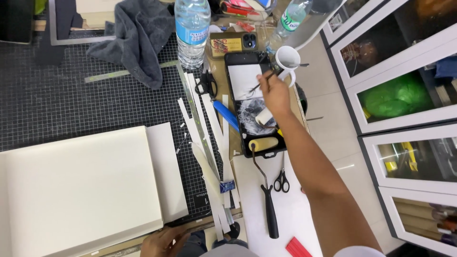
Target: Applying white adhesive to cardboard strips using a small roller and assembling them onto a base structure.
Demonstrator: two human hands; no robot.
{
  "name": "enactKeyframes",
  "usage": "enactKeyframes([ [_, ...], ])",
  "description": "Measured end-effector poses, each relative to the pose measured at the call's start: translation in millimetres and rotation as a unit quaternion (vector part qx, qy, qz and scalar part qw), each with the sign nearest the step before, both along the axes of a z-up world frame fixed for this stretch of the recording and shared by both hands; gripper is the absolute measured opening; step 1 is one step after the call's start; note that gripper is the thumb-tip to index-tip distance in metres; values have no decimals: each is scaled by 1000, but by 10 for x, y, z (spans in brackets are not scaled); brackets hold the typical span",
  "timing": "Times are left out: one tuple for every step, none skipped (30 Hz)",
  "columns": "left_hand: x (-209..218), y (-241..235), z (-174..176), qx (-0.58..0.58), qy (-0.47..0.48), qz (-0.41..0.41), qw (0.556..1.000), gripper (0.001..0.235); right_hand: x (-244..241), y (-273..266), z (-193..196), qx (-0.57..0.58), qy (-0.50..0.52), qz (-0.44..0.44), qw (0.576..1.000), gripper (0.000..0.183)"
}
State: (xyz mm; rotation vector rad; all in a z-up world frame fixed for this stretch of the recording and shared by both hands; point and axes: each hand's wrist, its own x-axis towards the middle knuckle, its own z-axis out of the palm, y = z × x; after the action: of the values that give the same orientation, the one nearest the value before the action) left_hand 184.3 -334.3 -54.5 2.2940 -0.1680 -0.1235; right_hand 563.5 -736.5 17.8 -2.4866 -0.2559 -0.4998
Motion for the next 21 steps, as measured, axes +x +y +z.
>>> enactKeyframes([
  [20,-38,87,1,3,-2,1000,20,30,19,-3,1,3,-2,1000,26],
  [69,-88,160,12,-42,-10,999,17,76,19,11,14,-9,-1,1000,26],
  [119,-139,237,23,-86,-18,996,14,124,18,29,27,-22,1,999,27],
  [113,-150,151,24,-89,-20,996,14,59,101,104,27,-25,0,999,27],
  [109,-161,66,28,-121,-21,992,15,-6,186,178,52,20,32,998,30],
  [68,-166,-12,32,-149,-22,988,17,-104,273,232,77,68,63,993,34],
  [82,-158,-43,33,-148,-24,988,17,-52,174,193,78,68,62,993,34],
  [82,-156,-73,46,-182,-34,982,18,8,88,147,44,67,14,997,31],
  [80,-159,-103,60,-216,-43,973,20,65,-2,100,9,65,-34,997,29],
  [83,-164,-57,59,-213,-49,974,20,101,-18,78,9,69,-39,997,29],
  [86,-170,-8,54,-217,-42,974,17,136,-36,59,-3,30,-34,999,30],
  [143,-197,17,50,-226,-30,972,15,249,-41,66,-17,-15,-24,999,30],
  [100,-189,-61,49,-228,-31,972,15,137,57,149,-17,-17,-25,999,30],
  [85,-167,-140,72,-222,-47,971,14,53,172,237,13,40,13,999,33],
  [73,-141,-222,94,-215,-62,970,13,-32,289,320,43,96,51,993,36],
  [95,-155,-178,95,-214,-62,970,13,-10,243,332,44,98,52,993,36],
  [115,-170,-142,82,-216,-55,971,13,9,196,336,20,120,17,992,31],
  [111,-183,-99,70,-216,-49,973,13,-1,141,332,-5,144,-20,989,27],
  [101,-191,-47,70,-213,-51,973,13,62,86,238,-4,147,-20,989,27],
  [116,-200,2,62,-209,-44,975,12,122,9,157,-6,70,-12,997,27],
  [131,-207,58,53,-205,-37,977,12,181,-67,83,-10,-8,-3,1000,28],
])
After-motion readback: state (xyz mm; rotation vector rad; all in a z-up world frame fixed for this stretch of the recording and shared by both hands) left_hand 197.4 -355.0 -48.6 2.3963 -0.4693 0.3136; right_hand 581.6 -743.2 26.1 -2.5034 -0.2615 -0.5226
